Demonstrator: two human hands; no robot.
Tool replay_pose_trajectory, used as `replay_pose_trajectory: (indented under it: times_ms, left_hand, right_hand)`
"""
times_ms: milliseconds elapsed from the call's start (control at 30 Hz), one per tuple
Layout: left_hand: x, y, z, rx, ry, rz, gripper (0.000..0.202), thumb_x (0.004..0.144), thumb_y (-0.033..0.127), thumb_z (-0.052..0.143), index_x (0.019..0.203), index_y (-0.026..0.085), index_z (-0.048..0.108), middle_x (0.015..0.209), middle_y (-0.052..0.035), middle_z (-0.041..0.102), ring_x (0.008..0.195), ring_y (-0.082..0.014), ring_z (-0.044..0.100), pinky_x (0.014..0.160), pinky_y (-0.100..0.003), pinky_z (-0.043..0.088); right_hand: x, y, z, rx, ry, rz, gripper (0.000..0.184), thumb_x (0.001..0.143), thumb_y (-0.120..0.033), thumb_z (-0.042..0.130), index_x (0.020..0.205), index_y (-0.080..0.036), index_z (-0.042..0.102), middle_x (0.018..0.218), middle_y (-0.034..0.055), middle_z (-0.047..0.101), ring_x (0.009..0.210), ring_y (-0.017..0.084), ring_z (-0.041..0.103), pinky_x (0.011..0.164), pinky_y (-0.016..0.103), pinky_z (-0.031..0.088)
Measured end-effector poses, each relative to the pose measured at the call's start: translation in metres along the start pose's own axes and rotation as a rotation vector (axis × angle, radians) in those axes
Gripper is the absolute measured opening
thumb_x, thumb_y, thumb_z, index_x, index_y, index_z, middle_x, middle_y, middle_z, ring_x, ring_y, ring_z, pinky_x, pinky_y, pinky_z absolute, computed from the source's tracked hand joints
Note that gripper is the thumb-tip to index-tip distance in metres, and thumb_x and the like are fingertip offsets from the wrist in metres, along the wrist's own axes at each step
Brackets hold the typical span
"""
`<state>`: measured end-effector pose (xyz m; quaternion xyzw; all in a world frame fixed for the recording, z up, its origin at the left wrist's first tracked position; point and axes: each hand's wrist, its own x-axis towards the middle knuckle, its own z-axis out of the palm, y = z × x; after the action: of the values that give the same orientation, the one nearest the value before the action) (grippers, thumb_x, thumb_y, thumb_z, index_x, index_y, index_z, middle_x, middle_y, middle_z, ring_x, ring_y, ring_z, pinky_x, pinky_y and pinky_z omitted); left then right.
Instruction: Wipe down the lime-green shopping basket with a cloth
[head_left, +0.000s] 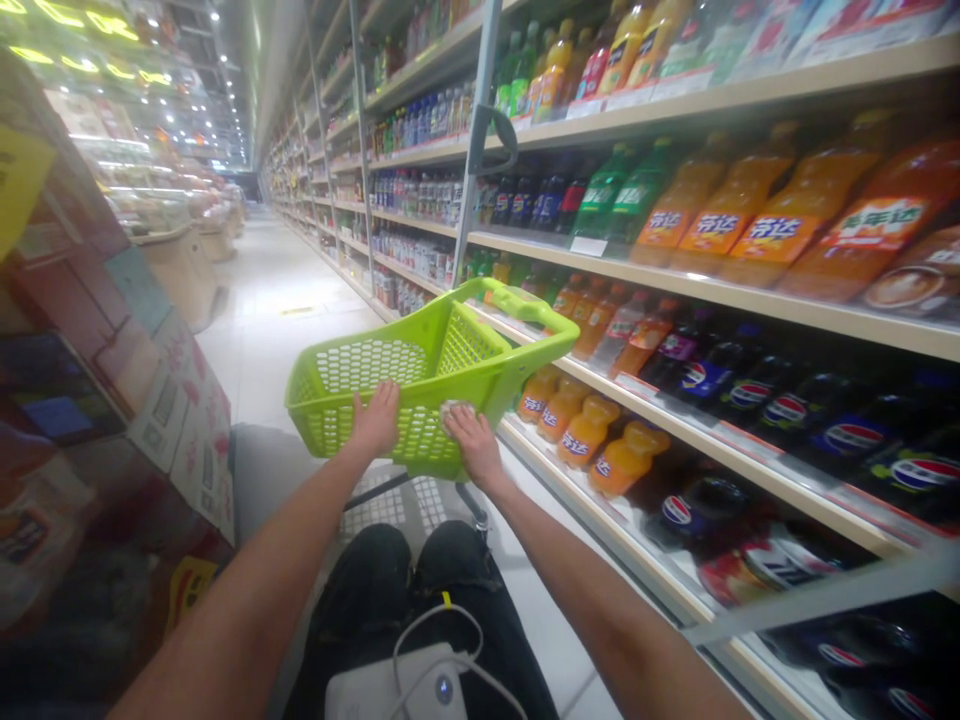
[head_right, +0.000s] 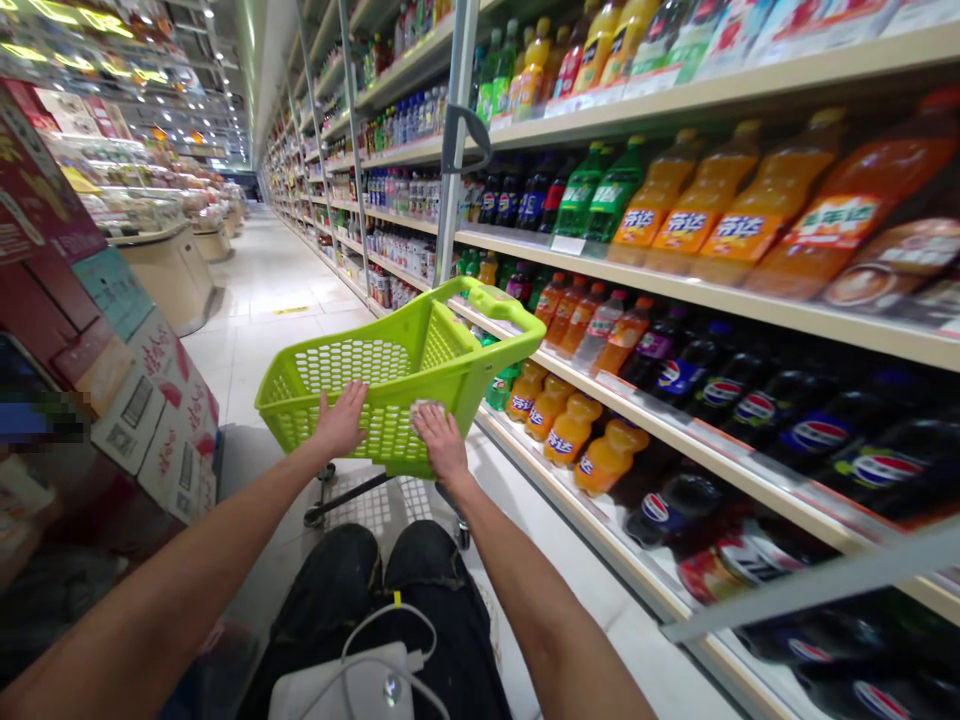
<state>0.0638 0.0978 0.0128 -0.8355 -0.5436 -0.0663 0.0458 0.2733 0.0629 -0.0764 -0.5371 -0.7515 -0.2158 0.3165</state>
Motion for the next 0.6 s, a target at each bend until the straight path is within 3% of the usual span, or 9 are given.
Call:
replay_pose_trajectory:
  times_ms: [133,200,300,467,600]
  left_hand:
    - [-0.009,-0.015,0.006,-0.006,0.062,-0.152,0.076,0.072,0.018,0.046,0.141,0.012,0.015,0.149,-0.0114,0.011,0.137,-0.0226,0.01,0.11,-0.05,0.012]
    - [-0.013,-0.021,0.01,0.008,0.071,-0.195,0.077,0.072,0.018,0.046,0.141,0.012,0.013,0.15,-0.0105,0.01,0.137,-0.0227,0.009,0.109,-0.051,0.011]
    - [-0.018,-0.025,0.013,0.037,0.062,-0.191,0.077,0.072,0.017,0.045,0.141,0.012,0.012,0.15,-0.0099,0.009,0.138,-0.0233,0.007,0.108,-0.055,0.01]
    - [-0.019,-0.026,0.01,0.047,0.036,-0.141,0.079,0.07,0.016,0.044,0.142,0.013,0.01,0.15,-0.0087,0.007,0.138,-0.0229,0.005,0.109,-0.054,0.009]
    - [-0.023,-0.035,0.013,0.048,0.05,-0.08,0.078,0.069,0.013,0.042,0.141,0.011,0.012,0.15,-0.008,0.008,0.138,-0.021,0.006,0.109,-0.053,0.008]
  right_hand:
    - [0.029,-0.003,-0.02,-0.006,0.196,0.039,0.043,0.084,-0.005,0.035,0.118,-0.021,0.055,0.13,0.0081,0.05,0.129,0.018,0.033,0.104,0.043,0.028]
    - [0.039,-0.006,-0.02,-0.002,0.227,0.059,0.042,0.084,-0.006,0.036,0.118,-0.021,0.056,0.13,0.0079,0.05,0.13,0.018,0.032,0.104,0.044,0.027]
    - [0.038,-0.017,-0.004,0.022,0.162,0.04,0.042,0.085,-0.006,0.036,0.117,-0.023,0.056,0.129,0.0071,0.051,0.129,0.019,0.034,0.104,0.045,0.028]
    - [0.012,-0.042,0.035,0.047,0.03,-0.022,0.042,0.084,-0.005,0.039,0.118,-0.023,0.055,0.129,0.0064,0.052,0.127,0.021,0.038,0.104,0.046,0.029]
    - [-0.005,-0.052,0.044,0.08,-0.033,-0.062,0.039,0.084,-0.005,0.041,0.116,-0.021,0.057,0.125,0.0082,0.055,0.125,0.02,0.041,0.103,0.046,0.029]
